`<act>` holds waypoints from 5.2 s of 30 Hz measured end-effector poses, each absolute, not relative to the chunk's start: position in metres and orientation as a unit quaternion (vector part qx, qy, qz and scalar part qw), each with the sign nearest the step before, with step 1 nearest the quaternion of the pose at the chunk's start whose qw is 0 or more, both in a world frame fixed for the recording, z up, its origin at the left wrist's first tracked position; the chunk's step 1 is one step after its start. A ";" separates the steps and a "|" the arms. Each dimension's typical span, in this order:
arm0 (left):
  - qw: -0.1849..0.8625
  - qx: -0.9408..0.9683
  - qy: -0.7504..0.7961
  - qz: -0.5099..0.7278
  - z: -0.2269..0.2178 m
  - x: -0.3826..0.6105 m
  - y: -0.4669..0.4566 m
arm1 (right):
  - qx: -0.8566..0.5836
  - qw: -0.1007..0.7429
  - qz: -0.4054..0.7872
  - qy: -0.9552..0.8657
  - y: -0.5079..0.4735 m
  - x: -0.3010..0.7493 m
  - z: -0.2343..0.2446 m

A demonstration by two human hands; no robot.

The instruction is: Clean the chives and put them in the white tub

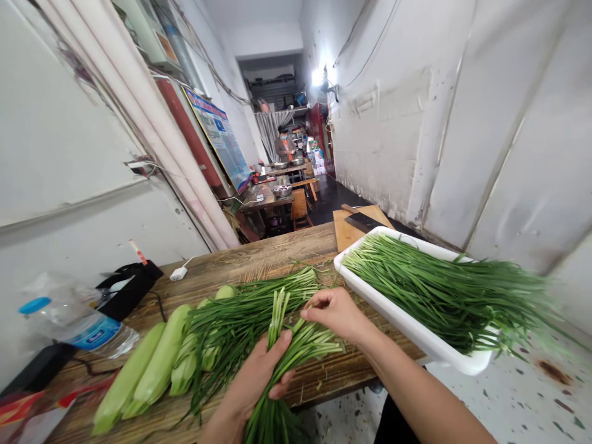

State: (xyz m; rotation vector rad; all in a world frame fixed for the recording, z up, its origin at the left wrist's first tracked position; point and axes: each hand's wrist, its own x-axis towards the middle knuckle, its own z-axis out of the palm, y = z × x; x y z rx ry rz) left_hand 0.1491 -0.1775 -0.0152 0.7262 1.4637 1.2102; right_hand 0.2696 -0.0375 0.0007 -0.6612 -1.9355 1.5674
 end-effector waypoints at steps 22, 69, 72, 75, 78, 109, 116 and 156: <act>0.534 0.317 0.628 0.469 -0.018 0.146 -0.181 | -0.157 0.214 0.596 -0.758 -0.035 0.274 0.003; 0.599 0.313 0.594 0.437 -0.019 0.142 -0.178 | -0.162 0.178 0.627 -0.741 -0.038 0.261 0.014; 0.570 0.328 0.604 0.451 -0.021 0.144 -0.176 | -0.181 0.183 0.607 -0.752 -0.040 0.264 0.010; 0.532 0.334 0.627 0.460 -0.021 0.146 -0.176 | -0.193 0.208 0.548 -0.787 -0.043 0.267 0.009; 0.522 0.343 0.629 0.462 -0.019 0.147 -0.178 | -0.198 0.243 0.454 -0.834 -0.047 0.272 0.013; 0.535 0.341 0.645 0.426 -0.023 0.146 -0.177 | -0.166 0.323 0.483 -0.797 -0.039 0.264 0.007; 0.524 0.346 0.622 0.468 -0.025 0.145 -0.177 | -0.141 0.282 0.573 -0.756 -0.035 0.264 0.002; 0.492 0.337 0.666 0.448 -0.012 0.144 -0.177 | -0.201 0.378 0.410 -0.805 -0.021 0.284 0.014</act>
